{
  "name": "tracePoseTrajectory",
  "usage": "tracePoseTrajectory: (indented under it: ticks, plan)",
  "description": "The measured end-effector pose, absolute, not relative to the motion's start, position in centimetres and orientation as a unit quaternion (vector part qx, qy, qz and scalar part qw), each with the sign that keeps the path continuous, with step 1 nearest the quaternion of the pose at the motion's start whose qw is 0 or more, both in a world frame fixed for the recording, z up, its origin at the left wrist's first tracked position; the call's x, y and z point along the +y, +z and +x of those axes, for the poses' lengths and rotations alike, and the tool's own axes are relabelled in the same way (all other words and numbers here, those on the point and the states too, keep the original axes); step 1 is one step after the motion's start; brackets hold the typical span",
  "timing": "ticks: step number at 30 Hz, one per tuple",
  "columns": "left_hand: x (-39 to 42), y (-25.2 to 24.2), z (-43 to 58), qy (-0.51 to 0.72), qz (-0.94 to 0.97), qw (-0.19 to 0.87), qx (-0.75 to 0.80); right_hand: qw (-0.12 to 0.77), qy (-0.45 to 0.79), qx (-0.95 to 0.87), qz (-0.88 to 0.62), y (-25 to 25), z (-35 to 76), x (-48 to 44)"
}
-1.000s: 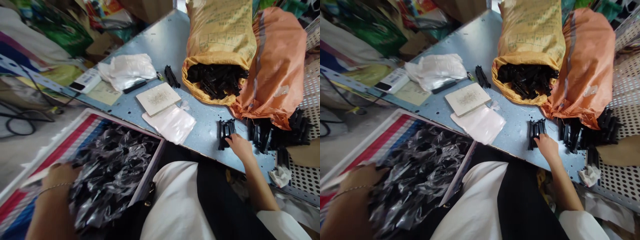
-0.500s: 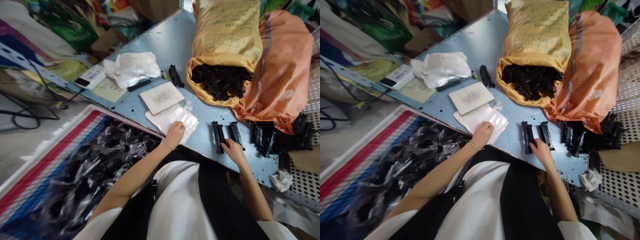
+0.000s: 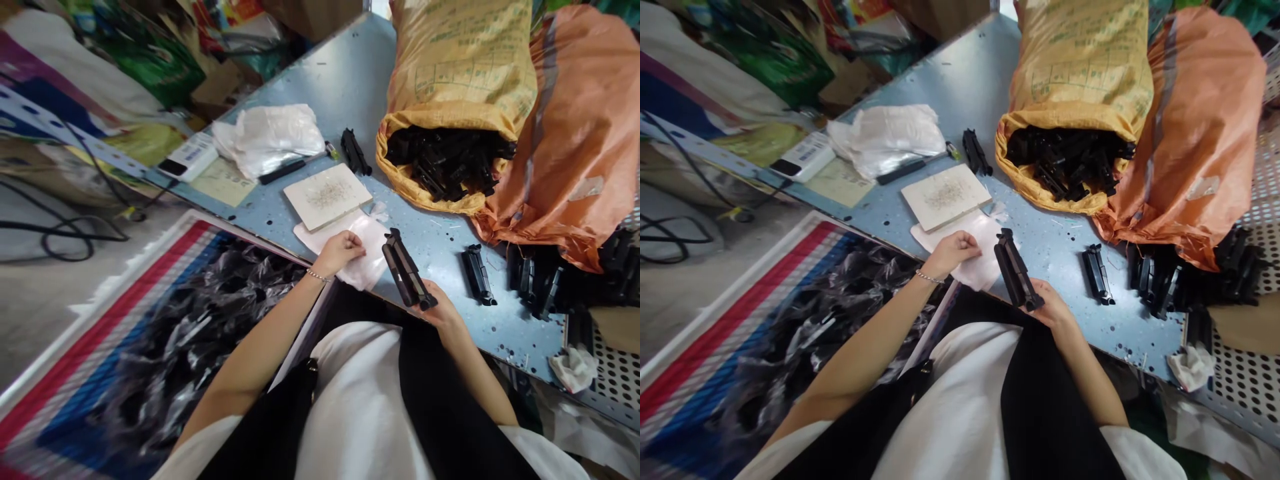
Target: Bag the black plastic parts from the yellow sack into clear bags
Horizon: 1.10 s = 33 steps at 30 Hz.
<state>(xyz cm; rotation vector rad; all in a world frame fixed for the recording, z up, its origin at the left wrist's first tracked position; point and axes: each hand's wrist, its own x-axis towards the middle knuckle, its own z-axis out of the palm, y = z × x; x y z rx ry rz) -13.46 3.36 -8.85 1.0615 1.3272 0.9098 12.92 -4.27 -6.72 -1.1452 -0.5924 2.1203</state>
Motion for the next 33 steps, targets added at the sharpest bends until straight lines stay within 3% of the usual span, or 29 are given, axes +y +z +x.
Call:
tracePoseTrajectory:
  ticks: [6, 13, 17, 21, 24, 29, 33]
  plan:
    - [3.0, -9.1, -13.4, 0.414, 0.452, 0.540, 0.577, 0.243, 0.916, -0.060, -0.314, -8.8, 11.6, -4.5]
    - [1.6, -8.8, -15.2, 0.319, 0.747, 0.190, 0.552, 0.226, 0.941, 0.026, -0.249, -10.4, 10.6, -4.3]
    - [-0.4, -7.9, -13.7, 0.332, 0.788, 0.149, 0.498, 0.251, 0.944, -0.002, -0.215, -9.9, 9.4, -4.2]
    - [-3.7, -5.9, -10.9, 0.388, 0.811, 0.193, 0.392, 0.367, 0.865, -0.130, -0.316, -9.3, 7.8, -3.7]
    - [-5.7, -4.8, -9.7, 0.397, 0.812, 0.234, 0.359, 0.403, 0.764, -0.255, -0.434, -8.4, 7.6, -3.3]
    - [-6.8, -3.5, -8.9, 0.318, 0.861, 0.205, 0.341, 0.365, 0.610, -0.480, -0.514, -6.2, 8.2, -4.4]
    - [-7.9, -1.6, -13.2, 0.284, 0.839, 0.152, 0.439, 0.295, 0.591, -0.592, -0.463, -4.4, 11.1, -5.3]
